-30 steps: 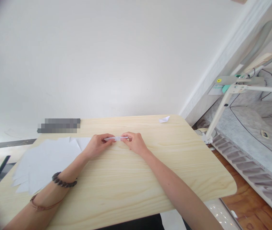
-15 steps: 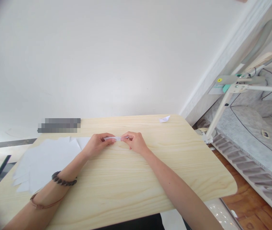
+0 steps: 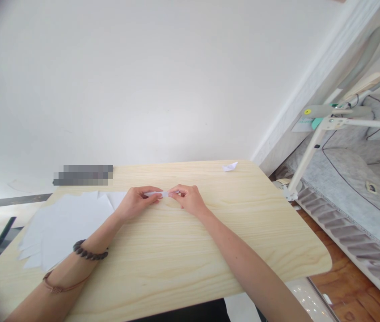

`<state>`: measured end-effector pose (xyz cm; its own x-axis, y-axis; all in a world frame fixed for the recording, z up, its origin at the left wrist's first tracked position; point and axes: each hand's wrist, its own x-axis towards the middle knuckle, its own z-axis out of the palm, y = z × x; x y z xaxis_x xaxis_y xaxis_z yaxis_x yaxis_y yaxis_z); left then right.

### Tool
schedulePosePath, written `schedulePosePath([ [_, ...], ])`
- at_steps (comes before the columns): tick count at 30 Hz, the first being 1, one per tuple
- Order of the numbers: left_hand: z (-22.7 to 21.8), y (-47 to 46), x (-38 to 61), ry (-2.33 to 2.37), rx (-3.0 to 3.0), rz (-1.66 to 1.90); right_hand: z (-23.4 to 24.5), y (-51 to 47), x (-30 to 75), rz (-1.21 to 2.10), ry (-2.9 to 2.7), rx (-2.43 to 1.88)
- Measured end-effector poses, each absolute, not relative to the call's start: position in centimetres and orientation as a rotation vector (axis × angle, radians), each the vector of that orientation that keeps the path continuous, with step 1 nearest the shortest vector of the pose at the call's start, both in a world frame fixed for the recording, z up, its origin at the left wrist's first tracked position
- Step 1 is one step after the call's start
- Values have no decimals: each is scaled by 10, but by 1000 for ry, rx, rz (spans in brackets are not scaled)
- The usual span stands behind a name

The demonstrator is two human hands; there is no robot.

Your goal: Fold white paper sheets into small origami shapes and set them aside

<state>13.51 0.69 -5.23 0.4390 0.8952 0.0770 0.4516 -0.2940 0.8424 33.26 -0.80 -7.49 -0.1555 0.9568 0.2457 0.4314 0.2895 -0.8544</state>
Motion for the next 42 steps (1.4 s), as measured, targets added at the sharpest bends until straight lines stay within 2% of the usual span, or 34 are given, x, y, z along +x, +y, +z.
schedulePosePath([
  [28, -49, 4, 141, 1227, 2006, 716, -73, -10, 329, 619, -1799, -1331],
  [42, -50, 6, 138, 1272, 2016, 670, -71, -9, 331, 762, -1753, -1287],
])
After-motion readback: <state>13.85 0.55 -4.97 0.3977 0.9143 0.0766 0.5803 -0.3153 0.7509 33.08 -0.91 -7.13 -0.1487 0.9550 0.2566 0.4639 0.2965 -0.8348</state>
